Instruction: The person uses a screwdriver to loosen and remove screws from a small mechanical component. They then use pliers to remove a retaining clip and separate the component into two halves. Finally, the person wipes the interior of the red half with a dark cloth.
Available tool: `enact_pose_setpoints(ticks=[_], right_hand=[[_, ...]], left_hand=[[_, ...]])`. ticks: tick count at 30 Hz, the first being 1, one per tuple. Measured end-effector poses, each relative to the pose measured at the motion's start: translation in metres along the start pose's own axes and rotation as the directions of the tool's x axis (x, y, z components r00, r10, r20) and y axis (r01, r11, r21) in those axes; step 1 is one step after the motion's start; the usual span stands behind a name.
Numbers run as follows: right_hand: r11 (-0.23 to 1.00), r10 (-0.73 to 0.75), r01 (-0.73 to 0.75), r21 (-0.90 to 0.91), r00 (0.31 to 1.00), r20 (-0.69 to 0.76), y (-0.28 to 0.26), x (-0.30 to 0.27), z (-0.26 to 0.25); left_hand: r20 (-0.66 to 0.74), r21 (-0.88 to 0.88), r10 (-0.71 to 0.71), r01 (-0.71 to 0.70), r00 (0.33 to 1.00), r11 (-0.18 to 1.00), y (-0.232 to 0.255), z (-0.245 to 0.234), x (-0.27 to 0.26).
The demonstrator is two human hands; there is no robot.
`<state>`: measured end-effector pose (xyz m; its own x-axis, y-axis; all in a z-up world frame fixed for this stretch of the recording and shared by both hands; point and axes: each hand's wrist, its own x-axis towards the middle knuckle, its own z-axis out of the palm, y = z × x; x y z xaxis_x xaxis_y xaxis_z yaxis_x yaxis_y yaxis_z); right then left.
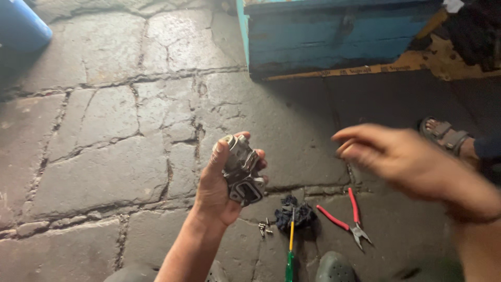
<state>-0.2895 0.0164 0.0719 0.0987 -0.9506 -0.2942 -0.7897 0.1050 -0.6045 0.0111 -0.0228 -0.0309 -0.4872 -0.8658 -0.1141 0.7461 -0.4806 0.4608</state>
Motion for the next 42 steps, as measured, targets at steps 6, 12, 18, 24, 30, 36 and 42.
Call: enact_pose_setpoints(ticks=[6, 12, 18, 24, 30, 36, 42], right_hand=[[0.759, 0.252, -0.094, 0.644, 0.955, -0.157, 0.119, 0.002, 0.011], [0.906, 0.406, -0.401, 0.138, 0.914, -0.014, 0.366, 0.012, 0.223], [0.707, 0.671, -0.688, -0.166, 0.726, -0.151, 0.399, -0.027, 0.310], [0.597, 0.740, -0.793, -0.123, 0.603, -0.299, 0.385, -0.034, 0.344], [0.598, 0.705, -0.782, -0.177, 0.618, -0.348, 0.385, -0.027, 0.345], [0.543, 0.839, -0.839, -0.038, 0.543, 0.032, 0.377, 0.010, 0.329], [0.103, 0.526, -0.624, 0.775, 0.695, 0.490, 0.353, 0.026, 0.284]], left_hand=[[-0.161, 0.186, 0.043, -0.013, 0.986, 0.982, -0.010, 0.006, 0.003], [-0.260, 0.254, 0.050, 0.019, 0.964, 0.967, -0.016, 0.008, 0.004], [-0.334, 0.347, 0.081, 0.043, 0.939, 0.937, -0.022, 0.002, 0.014], [-0.319, 0.319, 0.002, 0.106, 0.948, 0.942, -0.032, 0.003, 0.018], [-0.205, 0.492, 0.051, 0.058, 0.977, 0.869, -0.035, 0.011, 0.014], [-0.070, 0.647, -0.020, 0.061, 0.997, 0.760, -0.028, 0.031, 0.002], [-0.052, 0.835, 0.006, 0.040, 0.999, 0.549, -0.013, 0.052, -0.014]])
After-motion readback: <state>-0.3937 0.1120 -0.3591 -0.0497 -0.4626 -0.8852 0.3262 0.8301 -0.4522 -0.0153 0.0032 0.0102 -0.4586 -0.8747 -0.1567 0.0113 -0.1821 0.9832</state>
